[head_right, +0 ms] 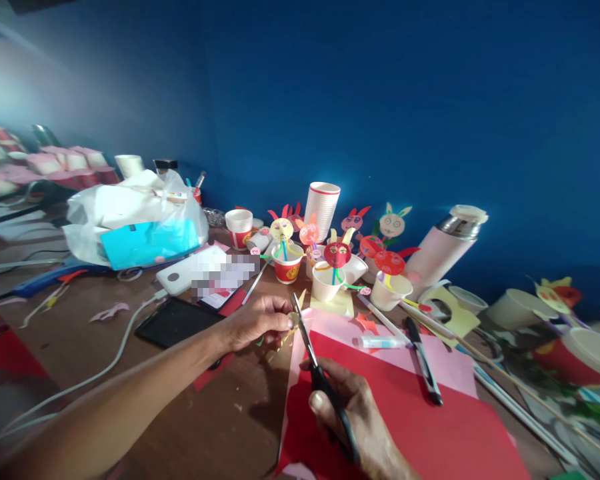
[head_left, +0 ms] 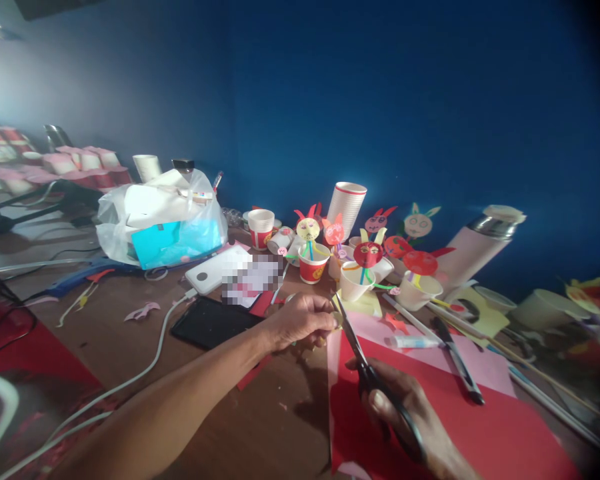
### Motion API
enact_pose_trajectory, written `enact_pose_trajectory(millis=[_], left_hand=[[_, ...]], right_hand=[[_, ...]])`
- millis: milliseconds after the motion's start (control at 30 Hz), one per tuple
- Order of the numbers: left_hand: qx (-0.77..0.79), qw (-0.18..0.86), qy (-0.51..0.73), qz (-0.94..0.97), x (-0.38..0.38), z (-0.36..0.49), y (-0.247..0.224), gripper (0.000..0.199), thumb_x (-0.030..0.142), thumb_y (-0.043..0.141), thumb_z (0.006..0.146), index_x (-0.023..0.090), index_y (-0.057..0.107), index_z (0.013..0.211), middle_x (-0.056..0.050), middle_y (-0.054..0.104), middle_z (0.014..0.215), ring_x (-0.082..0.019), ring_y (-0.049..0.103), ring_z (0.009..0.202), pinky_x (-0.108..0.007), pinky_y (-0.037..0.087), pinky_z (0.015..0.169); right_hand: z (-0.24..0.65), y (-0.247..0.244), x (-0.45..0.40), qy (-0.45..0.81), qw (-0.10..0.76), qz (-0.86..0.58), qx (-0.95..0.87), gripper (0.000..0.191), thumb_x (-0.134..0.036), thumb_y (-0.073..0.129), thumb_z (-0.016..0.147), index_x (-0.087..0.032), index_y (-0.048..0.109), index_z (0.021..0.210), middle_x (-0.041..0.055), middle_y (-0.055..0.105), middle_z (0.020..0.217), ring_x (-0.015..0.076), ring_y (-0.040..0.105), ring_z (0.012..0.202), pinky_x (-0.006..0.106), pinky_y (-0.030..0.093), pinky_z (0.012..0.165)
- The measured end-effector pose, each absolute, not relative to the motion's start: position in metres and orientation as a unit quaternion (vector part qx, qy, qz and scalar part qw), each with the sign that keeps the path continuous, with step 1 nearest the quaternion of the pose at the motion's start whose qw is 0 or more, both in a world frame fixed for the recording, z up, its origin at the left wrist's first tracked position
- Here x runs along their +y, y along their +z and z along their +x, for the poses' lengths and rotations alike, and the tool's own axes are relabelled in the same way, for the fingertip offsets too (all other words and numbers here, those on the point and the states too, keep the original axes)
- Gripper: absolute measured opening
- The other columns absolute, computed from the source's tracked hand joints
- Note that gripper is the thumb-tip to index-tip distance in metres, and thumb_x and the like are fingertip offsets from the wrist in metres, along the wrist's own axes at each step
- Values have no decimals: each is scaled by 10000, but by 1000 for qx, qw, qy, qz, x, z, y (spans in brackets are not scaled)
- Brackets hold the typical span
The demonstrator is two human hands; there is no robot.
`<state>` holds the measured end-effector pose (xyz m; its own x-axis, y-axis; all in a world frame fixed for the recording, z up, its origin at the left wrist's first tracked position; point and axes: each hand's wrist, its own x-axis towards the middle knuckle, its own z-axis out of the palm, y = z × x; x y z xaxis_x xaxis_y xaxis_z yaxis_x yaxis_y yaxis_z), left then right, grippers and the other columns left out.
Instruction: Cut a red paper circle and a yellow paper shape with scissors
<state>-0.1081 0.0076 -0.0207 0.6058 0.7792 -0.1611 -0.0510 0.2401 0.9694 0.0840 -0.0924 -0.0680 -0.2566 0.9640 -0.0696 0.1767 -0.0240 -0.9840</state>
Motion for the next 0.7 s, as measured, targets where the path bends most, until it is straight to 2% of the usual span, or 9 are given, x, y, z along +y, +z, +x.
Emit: enact_pose_trajectory(millis=[233,700], left_hand=[[350,685,290,569,7,-109,-22,160,256,620,635,133,519,619,51,481,500,-49,448,411,-176,348,416],[361,686,278,567,8,-108,-22,156,268,615,617,132,543,645,44,497,477,-60,454,409,-175,349,409]], right_hand=[[83,-67,-93,538,385,-468,-585,562,-570,562,764,-123,554,1105,-53,403,526,87,353,445,206,296,402],[84,-66,-92,517,364,-484,-605,584,-596,557,749,-113,562,1078,-42,451,512,91,387,426,211,312,399]])
